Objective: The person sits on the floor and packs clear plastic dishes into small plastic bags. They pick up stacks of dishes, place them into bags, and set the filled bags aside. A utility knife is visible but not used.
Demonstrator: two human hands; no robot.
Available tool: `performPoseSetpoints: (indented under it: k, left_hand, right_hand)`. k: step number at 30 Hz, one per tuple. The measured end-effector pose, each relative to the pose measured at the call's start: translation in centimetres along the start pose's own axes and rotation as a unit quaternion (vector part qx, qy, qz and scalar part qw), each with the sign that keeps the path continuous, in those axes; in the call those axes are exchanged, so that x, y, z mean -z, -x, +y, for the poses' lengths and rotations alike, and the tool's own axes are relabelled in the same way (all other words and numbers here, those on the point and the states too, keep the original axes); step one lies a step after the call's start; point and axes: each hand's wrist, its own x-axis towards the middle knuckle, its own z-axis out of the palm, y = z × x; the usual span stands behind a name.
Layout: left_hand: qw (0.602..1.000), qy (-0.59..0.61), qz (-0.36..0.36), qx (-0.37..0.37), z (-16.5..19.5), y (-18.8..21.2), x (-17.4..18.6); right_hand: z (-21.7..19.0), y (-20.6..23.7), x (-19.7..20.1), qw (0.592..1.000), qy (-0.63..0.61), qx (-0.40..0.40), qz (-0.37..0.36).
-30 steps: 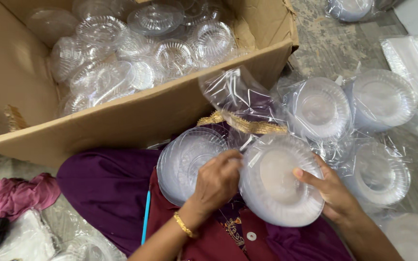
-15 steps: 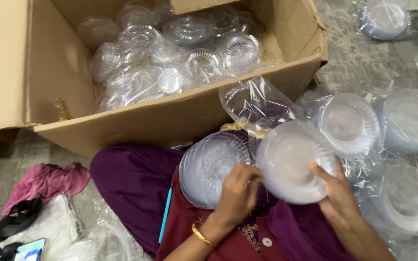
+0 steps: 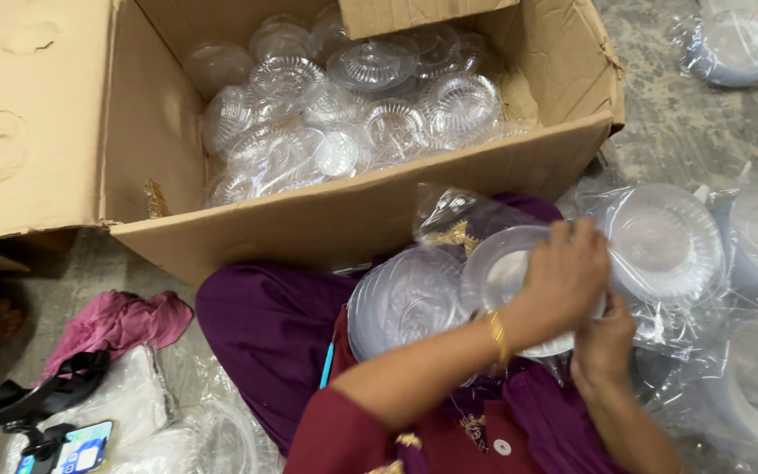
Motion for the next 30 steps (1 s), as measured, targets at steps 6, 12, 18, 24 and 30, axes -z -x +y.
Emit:
performPoseSetpoints:
  k: [6,12,18,24,30]
  left_hand:
    - [0.993,0.016,-0.115,0.003,0.3,-4.7,-5.7]
    - [0.982,0.066,-0.011,-0.174,6.6,-0.3,-6.1]
    - [0.952,0.192,0.017,-0.239,4.1,6.0,-2.4]
    - [0.995,0.098,-0.023,-0.009,-1.8,10.9,1.4]
    - [0.961,0.267,-0.069,-0.016,-2.5,14.1,3.0]
  right_hand:
    - [-0.6,0.0,-1.6,0.991,0.126,0.04,0.025]
    - [-1.2,0.4,-0.7,0.996,0.049,-0.072,-0.015]
    - [-1.5,0.1,1.9,0.978,-0.079,-0.194,-0.005]
    - [-1.4,-1.3,-1.6,0.965,-0.182,-0.16,0.105]
    - [-1.3,-0.9,-2.7,0.922,-0.297,-0.199,0.15]
